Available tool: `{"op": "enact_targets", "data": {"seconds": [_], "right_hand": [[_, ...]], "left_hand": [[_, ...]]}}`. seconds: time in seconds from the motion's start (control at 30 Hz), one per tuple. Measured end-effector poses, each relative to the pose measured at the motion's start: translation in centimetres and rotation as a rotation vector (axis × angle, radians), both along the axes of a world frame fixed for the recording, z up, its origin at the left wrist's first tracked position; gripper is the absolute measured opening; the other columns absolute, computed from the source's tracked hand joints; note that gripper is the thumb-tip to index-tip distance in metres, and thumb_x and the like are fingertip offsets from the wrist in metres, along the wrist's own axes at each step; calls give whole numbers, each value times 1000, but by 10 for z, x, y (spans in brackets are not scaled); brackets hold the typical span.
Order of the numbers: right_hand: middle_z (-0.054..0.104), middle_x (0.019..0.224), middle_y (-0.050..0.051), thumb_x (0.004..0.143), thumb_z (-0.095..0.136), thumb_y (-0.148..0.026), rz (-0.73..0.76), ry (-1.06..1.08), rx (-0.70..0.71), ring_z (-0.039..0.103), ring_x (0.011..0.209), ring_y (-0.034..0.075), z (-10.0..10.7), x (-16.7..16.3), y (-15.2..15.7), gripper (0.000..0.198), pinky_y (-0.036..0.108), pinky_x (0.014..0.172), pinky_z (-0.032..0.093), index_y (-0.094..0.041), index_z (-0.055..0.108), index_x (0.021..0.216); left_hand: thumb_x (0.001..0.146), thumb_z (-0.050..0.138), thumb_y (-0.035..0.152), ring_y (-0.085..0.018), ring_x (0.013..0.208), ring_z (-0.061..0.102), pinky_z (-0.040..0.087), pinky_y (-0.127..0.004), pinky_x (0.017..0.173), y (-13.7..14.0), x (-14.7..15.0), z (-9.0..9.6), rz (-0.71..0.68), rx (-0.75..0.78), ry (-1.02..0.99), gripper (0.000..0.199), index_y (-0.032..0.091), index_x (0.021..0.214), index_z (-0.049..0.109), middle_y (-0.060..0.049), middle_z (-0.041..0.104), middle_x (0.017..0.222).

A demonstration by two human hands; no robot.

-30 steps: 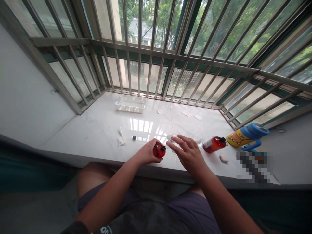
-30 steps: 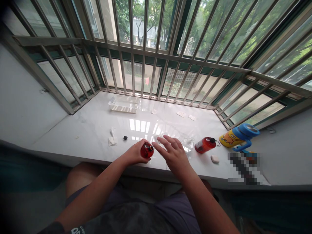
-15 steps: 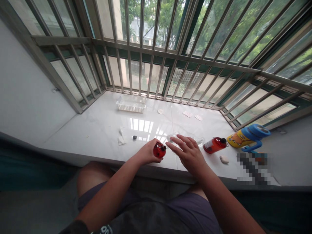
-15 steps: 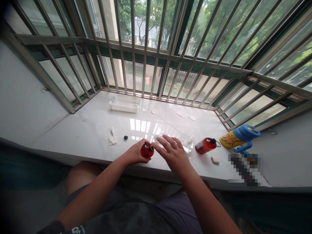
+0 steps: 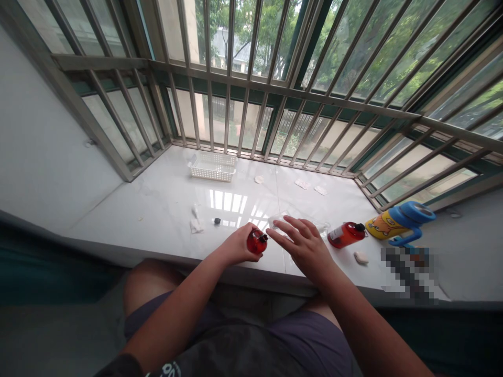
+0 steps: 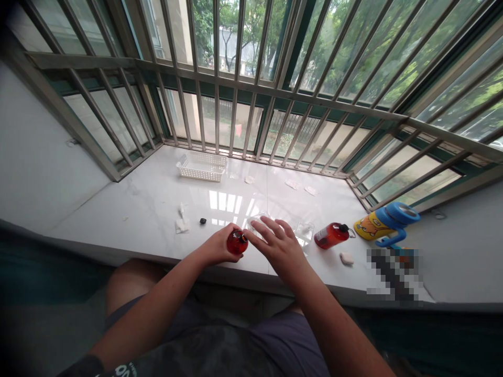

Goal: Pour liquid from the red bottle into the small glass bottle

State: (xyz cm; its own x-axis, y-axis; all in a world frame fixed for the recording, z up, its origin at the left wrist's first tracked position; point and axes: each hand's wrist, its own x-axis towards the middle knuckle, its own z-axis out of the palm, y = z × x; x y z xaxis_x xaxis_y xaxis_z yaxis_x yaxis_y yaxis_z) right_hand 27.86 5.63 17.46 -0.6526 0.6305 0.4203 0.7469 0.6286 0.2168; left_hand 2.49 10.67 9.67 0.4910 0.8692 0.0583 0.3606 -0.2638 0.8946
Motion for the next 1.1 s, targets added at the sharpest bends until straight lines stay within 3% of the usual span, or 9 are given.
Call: {"op": "enact_targets", "data": {"seconds": [0.27, 0.67, 1.1], "right_hand": [[62, 155, 0, 99, 61, -3, 67, -11, 64, 52, 145, 29, 7, -3, 3, 61, 47, 120, 36, -32, 58, 152], [63, 153, 1, 98, 61, -2, 114, -86, 101, 56, 143, 27, 24, -5, 7, 59, 47, 120, 37, -30, 59, 150], [64, 153, 0, 102, 59, -7, 151, -137, 99, 55, 143, 28, 29, -10, 9, 52, 48, 119, 36, -29, 61, 149]], "left_hand": [[64, 90, 30, -27, 104, 69, 55, -37, 88, 0, 0, -1, -1, -6, 3, 66, 28, 121, 58, -2, 71, 115], [63, 91, 29, -26, 101, 69, 54, -36, 85, -1, 0, 0, 10, -15, -14, 65, 27, 120, 58, -2, 71, 112], [64, 90, 30, -26, 101, 68, 54, -36, 86, 0, -3, -1, 9, -17, -25, 65, 27, 120, 58, -1, 70, 113]]}}
